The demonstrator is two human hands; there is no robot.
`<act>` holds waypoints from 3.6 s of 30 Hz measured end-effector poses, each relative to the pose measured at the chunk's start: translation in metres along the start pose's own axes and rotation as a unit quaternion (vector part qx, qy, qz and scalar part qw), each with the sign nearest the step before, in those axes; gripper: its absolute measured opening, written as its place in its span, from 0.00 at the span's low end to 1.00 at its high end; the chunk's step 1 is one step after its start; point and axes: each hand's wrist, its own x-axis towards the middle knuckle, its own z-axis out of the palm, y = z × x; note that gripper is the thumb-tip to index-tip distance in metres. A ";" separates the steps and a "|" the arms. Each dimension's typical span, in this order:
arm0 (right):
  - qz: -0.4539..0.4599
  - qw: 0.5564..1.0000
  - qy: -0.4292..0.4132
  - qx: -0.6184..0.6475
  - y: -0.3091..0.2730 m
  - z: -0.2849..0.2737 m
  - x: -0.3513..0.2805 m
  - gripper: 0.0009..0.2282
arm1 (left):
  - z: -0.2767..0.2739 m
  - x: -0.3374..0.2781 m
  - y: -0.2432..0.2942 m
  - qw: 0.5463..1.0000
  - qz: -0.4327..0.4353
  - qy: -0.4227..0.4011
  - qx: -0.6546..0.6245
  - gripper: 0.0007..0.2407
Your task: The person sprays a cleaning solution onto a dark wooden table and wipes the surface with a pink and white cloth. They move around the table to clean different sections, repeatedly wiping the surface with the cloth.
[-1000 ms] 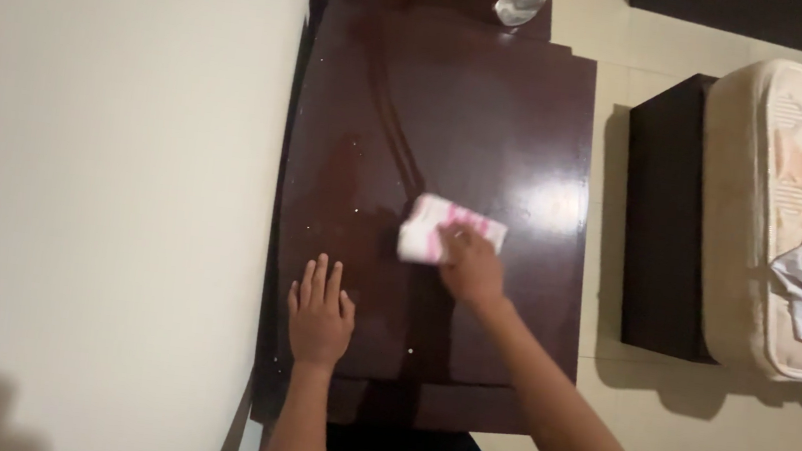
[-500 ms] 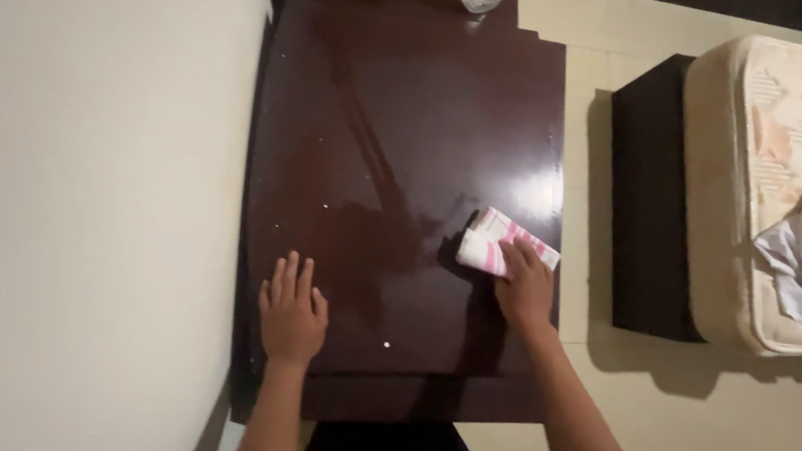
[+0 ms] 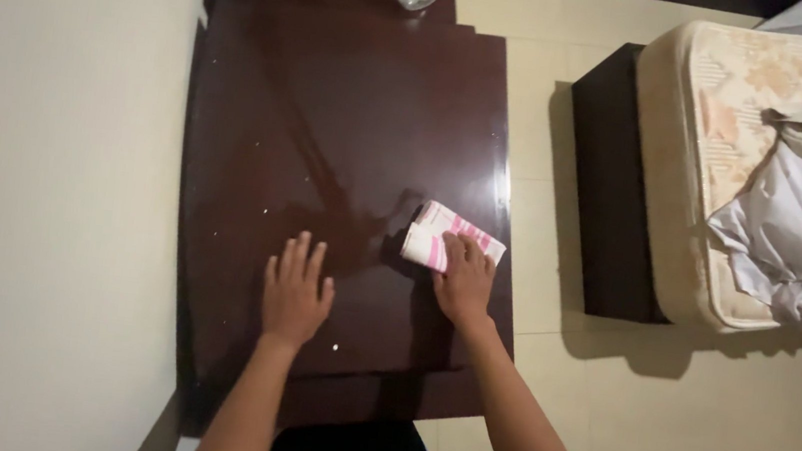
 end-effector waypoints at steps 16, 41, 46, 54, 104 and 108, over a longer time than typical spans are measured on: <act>0.034 0.998 -0.020 0.047 0.025 0.007 0.075 0.22 | -0.003 0.042 0.048 0.998 0.001 -0.052 -0.026 0.27; -0.114 0.991 -0.049 0.043 0.019 -0.014 -0.009 0.19 | 0.004 0.042 0.071 0.998 -0.048 -0.016 -0.045 0.28; -0.059 0.997 -0.037 0.045 0.048 -0.017 0.018 0.17 | 0.002 0.041 0.071 0.997 -0.050 -0.029 -0.041 0.27; -0.002 0.999 0.034 0.022 0.057 -0.008 0.084 0.18 | 0.003 0.044 0.070 0.997 -0.049 -0.048 -0.034 0.28; -0.011 0.996 -0.040 0.083 0.007 -0.025 -0.054 0.17 | 0.002 0.044 0.059 0.998 -0.021 -0.040 -0.031 0.29; 0.030 0.996 0.014 0.080 0.029 -0.009 -0.015 0.14 | 0.005 0.041 0.062 0.999 -0.024 -0.030 -0.030 0.29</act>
